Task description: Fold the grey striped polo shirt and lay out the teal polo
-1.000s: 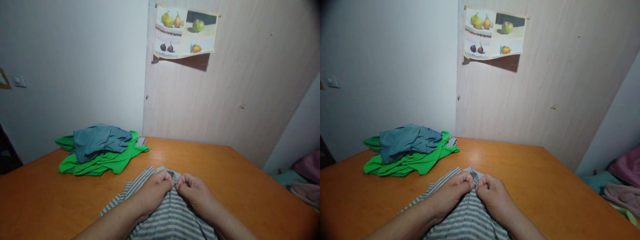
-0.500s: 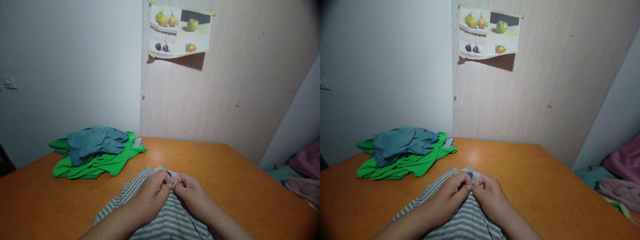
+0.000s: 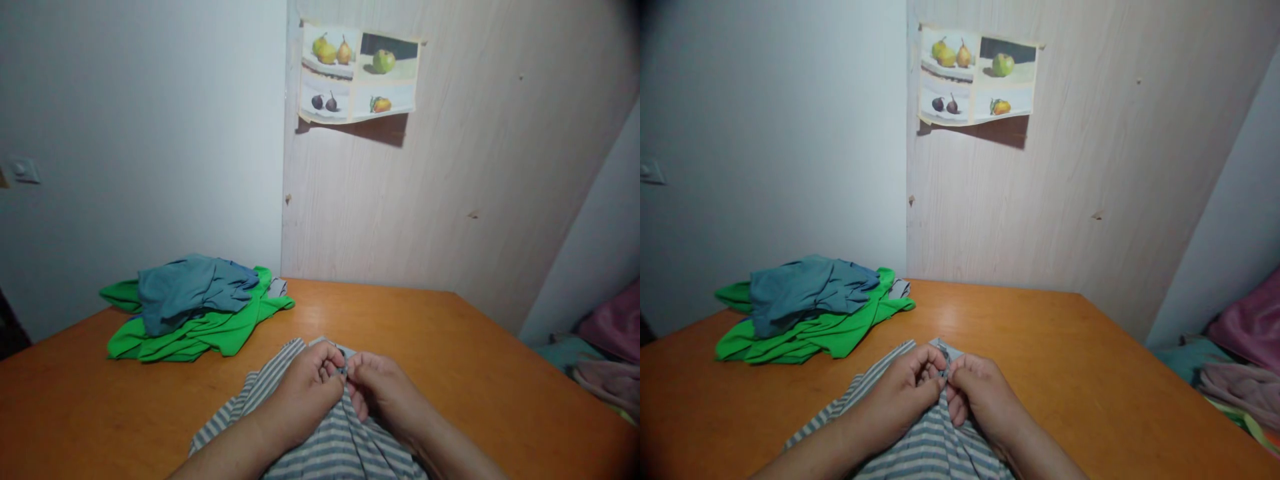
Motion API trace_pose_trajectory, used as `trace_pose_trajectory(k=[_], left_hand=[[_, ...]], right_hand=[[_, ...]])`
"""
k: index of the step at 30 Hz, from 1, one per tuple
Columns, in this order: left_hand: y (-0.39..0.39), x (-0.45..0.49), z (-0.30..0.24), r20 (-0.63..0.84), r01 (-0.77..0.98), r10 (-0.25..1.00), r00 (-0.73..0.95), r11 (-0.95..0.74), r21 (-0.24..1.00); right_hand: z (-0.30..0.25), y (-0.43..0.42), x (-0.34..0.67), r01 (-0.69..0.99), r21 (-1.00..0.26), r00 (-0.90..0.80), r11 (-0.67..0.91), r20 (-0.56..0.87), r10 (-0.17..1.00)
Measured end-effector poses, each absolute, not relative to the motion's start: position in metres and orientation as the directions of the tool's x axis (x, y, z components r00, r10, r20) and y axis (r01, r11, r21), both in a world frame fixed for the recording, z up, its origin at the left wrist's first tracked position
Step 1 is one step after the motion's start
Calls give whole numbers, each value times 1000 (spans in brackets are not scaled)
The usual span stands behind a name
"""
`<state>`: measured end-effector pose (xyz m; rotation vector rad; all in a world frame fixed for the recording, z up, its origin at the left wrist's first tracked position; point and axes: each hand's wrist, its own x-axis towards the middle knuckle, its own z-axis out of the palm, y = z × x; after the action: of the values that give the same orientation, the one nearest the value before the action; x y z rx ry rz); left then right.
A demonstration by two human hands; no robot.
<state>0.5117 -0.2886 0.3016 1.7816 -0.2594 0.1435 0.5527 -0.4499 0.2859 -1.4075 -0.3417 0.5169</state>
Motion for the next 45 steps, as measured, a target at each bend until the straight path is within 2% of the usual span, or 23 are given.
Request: trace_pose_trajectory(k=[6, 14, 22, 26, 29, 34, 37, 40, 43, 45], left_hand=[[-289, 509, 301, 230, -246, -100, 968, -212, 946], [-283, 512, 307, 94, -86, -142, 985, 58, 995], [-283, 510, 310, 128, -128, -150, 980, 8, 992], [-282, 514, 304, 180, -185, -122, 976, -26, 982], [-278, 517, 303, 146, -146, -81, 986, 8, 989], [-270, 522, 313, 93, -107, 103, 990, 137, 985], [-265, 527, 315, 105, -135, 204, 973, 137, 981], [-258, 535, 308, 111, -123, 258, 960, 31, 992], [-246, 543, 295, 181, -123, 268, 946, -219, 968], [-239, 546, 289, 251, -133, 223, 942, -438, 889]], right_hand=[[283, -449, 556, -115, -991, 851, 65, -64, 521], [287, -451, 555, -187, -960, 866, 210, -59, 497], [289, -449, 554, -295, -910, 829, 293, -91, 552], [288, -452, 554, -335, -877, 814, 345, -85, 575], [290, -457, 556, -296, -864, 853, 408, -47, 520], [297, -467, 564, -178, -877, 913, 446, 21, 407], [299, -471, 568, -93, -920, 958, 382, 22, 285], [300, -474, 573, -3, -970, 983, 243, 41, 179], [296, -477, 580, 134, -991, 979, -14, 130, 154], [289, -480, 586, 234, -951, 962, -203, 196, 192]])
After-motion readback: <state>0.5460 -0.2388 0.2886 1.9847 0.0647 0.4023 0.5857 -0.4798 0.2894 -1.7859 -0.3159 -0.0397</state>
